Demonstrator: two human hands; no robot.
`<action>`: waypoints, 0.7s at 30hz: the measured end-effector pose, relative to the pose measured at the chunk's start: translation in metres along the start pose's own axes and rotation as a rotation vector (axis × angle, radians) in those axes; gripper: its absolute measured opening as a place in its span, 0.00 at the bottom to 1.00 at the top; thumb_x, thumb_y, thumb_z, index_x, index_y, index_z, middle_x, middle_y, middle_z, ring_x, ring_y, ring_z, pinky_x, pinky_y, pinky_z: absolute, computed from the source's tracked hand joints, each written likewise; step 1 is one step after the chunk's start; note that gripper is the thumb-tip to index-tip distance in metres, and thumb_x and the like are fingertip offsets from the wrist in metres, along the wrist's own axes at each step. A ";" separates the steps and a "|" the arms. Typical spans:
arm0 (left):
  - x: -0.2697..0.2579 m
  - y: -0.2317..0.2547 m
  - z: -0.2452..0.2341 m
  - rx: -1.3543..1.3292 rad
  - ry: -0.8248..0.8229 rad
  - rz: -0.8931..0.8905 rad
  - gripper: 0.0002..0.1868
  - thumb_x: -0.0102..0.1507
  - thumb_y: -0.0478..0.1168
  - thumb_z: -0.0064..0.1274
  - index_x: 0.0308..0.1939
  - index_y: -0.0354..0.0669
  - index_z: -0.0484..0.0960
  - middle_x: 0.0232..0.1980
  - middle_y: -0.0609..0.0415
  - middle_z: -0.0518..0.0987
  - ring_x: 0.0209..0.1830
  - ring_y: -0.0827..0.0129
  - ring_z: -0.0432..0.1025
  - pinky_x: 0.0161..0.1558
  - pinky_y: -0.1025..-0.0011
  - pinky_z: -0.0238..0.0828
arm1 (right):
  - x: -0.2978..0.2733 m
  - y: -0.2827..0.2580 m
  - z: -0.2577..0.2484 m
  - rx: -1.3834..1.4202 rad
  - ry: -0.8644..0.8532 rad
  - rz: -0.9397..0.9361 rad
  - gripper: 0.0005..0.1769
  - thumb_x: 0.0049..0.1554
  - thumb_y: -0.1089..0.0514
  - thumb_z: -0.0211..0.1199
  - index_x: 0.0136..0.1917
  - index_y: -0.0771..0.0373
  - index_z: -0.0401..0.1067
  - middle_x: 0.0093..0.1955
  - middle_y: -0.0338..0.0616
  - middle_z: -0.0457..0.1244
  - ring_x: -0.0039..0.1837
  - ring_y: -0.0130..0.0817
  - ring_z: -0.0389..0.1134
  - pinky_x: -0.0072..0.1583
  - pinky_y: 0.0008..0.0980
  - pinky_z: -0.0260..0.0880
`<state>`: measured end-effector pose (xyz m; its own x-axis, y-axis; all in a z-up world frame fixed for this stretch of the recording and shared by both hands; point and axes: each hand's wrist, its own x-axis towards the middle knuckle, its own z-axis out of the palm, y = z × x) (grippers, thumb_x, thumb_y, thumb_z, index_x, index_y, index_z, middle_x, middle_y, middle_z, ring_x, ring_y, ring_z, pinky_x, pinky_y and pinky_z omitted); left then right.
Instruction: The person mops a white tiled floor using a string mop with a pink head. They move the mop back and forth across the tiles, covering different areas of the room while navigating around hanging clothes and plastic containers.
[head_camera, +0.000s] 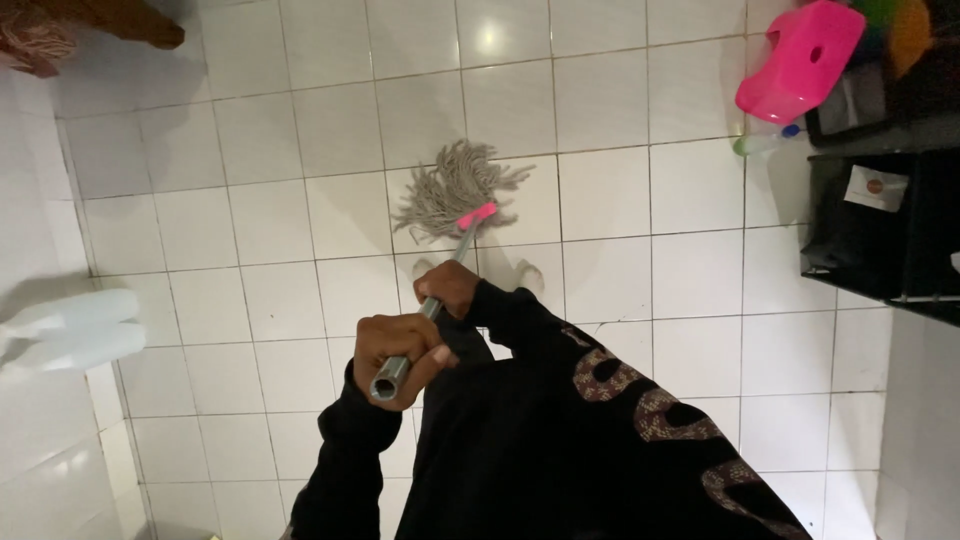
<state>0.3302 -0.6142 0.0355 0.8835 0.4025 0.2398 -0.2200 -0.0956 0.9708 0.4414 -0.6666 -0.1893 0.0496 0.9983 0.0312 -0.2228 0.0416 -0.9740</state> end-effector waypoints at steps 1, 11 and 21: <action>0.005 -0.008 0.006 -0.007 -0.002 -0.001 0.26 0.60 0.28 0.58 0.11 0.46 0.64 0.17 0.53 0.76 0.15 0.62 0.71 0.22 0.71 0.68 | -0.010 0.000 -0.011 -0.002 0.005 0.005 0.20 0.64 0.55 0.50 0.36 0.58 0.78 0.33 0.45 0.66 0.35 0.35 0.63 0.43 0.37 0.69; 0.051 -0.040 0.126 -0.248 -0.335 0.166 0.26 0.59 0.40 0.61 0.13 0.53 0.60 0.12 0.63 0.60 0.09 0.72 0.56 0.21 0.76 0.51 | -0.130 0.003 -0.109 -0.194 0.177 -0.066 0.29 0.66 0.55 0.41 0.27 0.56 0.71 0.26 0.37 0.61 0.29 0.32 0.58 0.38 0.32 0.64; 0.066 -0.081 0.144 -0.405 -0.315 0.148 0.29 0.60 0.31 0.52 0.09 0.54 0.56 0.09 0.63 0.56 0.06 0.68 0.52 0.17 0.75 0.50 | -0.179 0.031 -0.164 -0.625 0.257 0.133 0.22 0.58 0.49 0.44 0.26 0.50 0.67 0.26 0.39 0.61 0.33 0.42 0.63 0.42 0.38 0.65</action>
<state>0.4659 -0.7114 -0.0272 0.8985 0.1128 0.4242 -0.4388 0.2539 0.8620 0.5854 -0.8510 -0.2618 0.3076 0.9484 -0.0769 0.3568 -0.1898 -0.9147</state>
